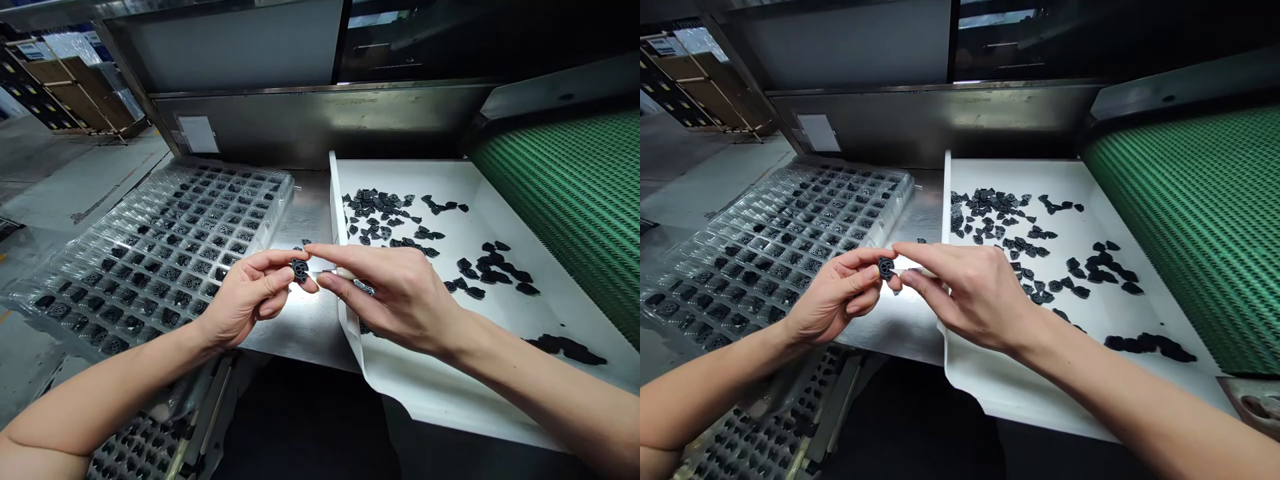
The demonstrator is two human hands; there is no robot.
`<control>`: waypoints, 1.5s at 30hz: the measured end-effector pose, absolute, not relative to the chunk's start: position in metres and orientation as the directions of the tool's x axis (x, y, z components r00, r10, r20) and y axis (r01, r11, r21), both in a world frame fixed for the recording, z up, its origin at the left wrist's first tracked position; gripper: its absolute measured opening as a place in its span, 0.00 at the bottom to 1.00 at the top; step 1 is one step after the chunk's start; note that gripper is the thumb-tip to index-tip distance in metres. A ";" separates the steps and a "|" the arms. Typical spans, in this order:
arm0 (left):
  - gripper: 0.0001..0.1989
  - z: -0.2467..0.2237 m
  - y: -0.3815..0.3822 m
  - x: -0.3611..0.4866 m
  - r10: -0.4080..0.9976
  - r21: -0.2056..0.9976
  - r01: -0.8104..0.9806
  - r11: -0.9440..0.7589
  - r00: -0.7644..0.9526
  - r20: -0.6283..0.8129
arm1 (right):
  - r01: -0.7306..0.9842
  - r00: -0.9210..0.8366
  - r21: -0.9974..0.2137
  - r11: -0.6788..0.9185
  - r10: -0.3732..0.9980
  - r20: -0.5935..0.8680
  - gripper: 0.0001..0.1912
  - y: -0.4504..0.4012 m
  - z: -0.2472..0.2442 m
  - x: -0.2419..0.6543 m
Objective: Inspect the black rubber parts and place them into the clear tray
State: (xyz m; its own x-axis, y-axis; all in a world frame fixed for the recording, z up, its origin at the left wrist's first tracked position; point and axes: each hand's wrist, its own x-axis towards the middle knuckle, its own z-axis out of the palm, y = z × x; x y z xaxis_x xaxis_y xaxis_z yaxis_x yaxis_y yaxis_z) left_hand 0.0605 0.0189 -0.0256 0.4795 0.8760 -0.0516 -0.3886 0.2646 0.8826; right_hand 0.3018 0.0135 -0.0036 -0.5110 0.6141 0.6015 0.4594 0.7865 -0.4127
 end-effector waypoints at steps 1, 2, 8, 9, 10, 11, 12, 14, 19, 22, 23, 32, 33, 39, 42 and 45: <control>0.11 -0.026 0.019 0.060 0.875 0.884 -0.385 0.266 0.482 -0.053 | 0.458 -0.511 -0.411 0.788 0.612 0.604 0.18 0.013 -0.003 0.302; 0.11 -0.026 0.019 0.060 0.874 0.885 -0.382 0.268 0.483 -0.055 | 0.456 -0.511 -0.411 0.789 0.610 0.605 0.17 0.013 -0.003 0.302; 0.10 -0.024 0.017 0.059 0.875 0.891 -0.368 0.266 0.480 -0.063 | 0.471 -0.504 -0.418 0.777 0.626 0.595 0.16 0.013 -0.003 0.304; 0.10 -0.024 0.017 0.059 0.873 0.893 -0.364 0.264 0.484 -0.061 | 0.481 -0.502 -0.410 0.775 0.627 0.595 0.15 0.013 -0.003 0.304; 0.11 -0.024 0.017 0.060 0.871 0.895 -0.360 0.262 0.487 -0.059 | 0.490 -0.501 -0.401 0.774 0.626 0.597 0.14 0.014 -0.003 0.304; 0.11 -0.023 0.017 0.060 0.869 0.897 -0.357 0.261 0.491 -0.058 | 0.496 -0.497 -0.396 0.773 0.627 0.600 0.13 0.014 -0.004 0.304; 0.11 -0.023 0.017 0.061 0.868 0.897 -0.356 0.262 0.493 -0.058 | 0.496 -0.494 -0.396 0.772 0.627 0.603 0.13 0.014 -0.003 0.304; 0.11 -0.023 0.017 0.061 0.869 0.894 -0.361 0.264 0.491 -0.058 | 0.484 -0.489 -0.415 0.771 0.631 0.602 0.14 0.014 -0.003 0.303; 0.10 -0.023 0.019 0.059 0.873 0.885 -0.381 0.269 0.485 -0.057 | 0.459 -0.495 -0.451 0.766 0.642 0.586 0.17 0.011 0.000 0.301; 0.10 -0.022 0.019 0.059 0.876 0.879 -0.386 0.280 0.477 -0.069 | 0.469 -0.500 -0.435 0.769 0.637 0.587 0.18 0.010 -0.001 0.301; 0.11 -0.022 0.019 0.059 0.877 0.878 -0.387 0.283 0.475 -0.073 | 0.472 -0.503 -0.427 0.771 0.633 0.588 0.18 0.010 -0.002 0.301; 0.10 -0.020 0.018 0.059 0.876 0.881 -0.373 0.291 0.474 -0.089 | 0.528 -0.514 -0.362 0.768 0.628 0.584 0.15 0.011 -0.002 0.303; 0.11 -0.020 0.018 0.059 0.877 0.881 -0.373 0.291 0.473 -0.089 | 0.527 -0.514 -0.365 0.768 0.630 0.582 0.15 0.011 -0.002 0.303; 0.11 -0.021 0.018 0.059 0.883 0.879 -0.371 0.300 0.457 -0.108 | 0.509 -0.525 -0.402 0.761 0.645 0.555 0.17 0.009 -0.001 0.301; 0.11 -0.021 0.018 0.059 0.882 0.880 -0.367 0.302 0.458 -0.111 | 0.518 -0.529 -0.388 0.762 0.642 0.555 0.17 0.009 -0.002 0.301; 0.11 -0.022 0.019 0.059 0.881 0.880 -0.364 0.304 0.459 -0.114 | 0.525 -0.530 -0.367 0.768 0.632 0.565 0.17 0.010 -0.003 0.302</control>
